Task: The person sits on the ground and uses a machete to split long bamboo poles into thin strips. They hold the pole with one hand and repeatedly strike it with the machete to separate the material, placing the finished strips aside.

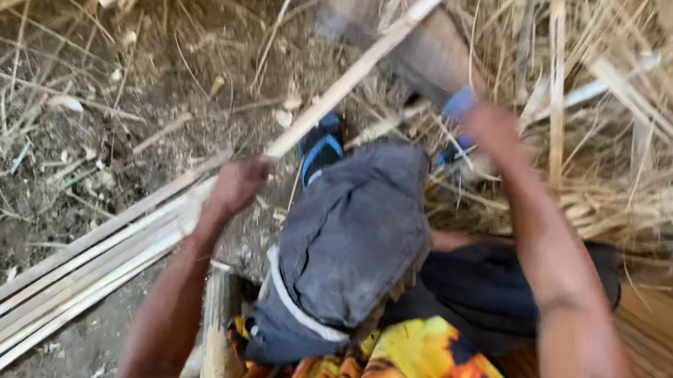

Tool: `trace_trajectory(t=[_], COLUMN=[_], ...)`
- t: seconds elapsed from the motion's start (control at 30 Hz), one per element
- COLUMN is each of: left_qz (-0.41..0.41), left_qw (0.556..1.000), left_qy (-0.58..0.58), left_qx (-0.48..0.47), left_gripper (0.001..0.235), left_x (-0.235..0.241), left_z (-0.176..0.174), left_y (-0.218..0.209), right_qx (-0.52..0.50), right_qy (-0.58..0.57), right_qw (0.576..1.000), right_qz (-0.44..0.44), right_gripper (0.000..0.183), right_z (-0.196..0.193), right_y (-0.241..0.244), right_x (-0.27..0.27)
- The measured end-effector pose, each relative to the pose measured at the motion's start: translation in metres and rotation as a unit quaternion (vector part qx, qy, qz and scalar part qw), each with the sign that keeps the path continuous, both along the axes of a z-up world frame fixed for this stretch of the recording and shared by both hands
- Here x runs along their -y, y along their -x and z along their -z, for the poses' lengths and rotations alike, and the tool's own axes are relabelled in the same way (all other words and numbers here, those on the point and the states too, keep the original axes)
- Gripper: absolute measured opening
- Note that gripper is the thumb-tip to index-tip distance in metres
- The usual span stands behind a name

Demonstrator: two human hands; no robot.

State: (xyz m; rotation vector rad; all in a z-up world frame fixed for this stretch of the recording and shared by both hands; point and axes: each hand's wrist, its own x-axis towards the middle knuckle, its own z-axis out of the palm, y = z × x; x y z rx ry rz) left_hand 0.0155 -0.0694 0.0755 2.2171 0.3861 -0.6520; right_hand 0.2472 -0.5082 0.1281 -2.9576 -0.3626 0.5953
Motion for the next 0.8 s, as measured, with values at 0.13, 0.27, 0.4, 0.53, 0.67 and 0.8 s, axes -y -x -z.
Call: trace_trajectory(t=[0.13, 0.27, 0.4, 0.53, 0.67, 0.8], left_qz=[-0.008, -0.027, 0.009, -0.001, 0.008, -0.034], left_qw=[0.998, 0.999, 0.999, 0.998, 0.999, 0.993], left_qy=[-0.042, 0.037, 0.033, 0.015, -0.001, 0.064], left_qx=[-0.043, 0.003, -0.036, -0.055, -0.038, -0.089], left_gripper=[0.059, 0.059, 0.065, 0.058, 0.056, 0.055], left_x=[-0.025, -0.002, 0.015, -0.006, -0.007, -0.055], left_z=[-0.014, 0.005, 0.005, -0.005, 0.001, 0.006], left_y=[0.008, -0.046, -0.079, -0.051, -0.041, -0.011], right_qx=[0.057, -0.036, -0.087, -0.107, -0.043, -0.03], right_qy=[0.013, -0.008, -0.011, 0.038, 0.017, 0.035], right_qw=[0.986, 0.998, 0.994, 0.985, 0.997, 0.994], right_qz=[0.154, 0.051, 0.063, 0.128, 0.057, 0.096], right_gripper=[0.053, 0.056, 0.058, 0.057, 0.054, 0.052], right_z=[-0.018, 0.003, -0.016, -0.02, -0.018, -0.025], right_y=[-0.021, 0.032, 0.036, 0.033, 0.031, 0.026], right_x=[0.03, -0.038, -0.057, -0.041, -0.033, -0.012])
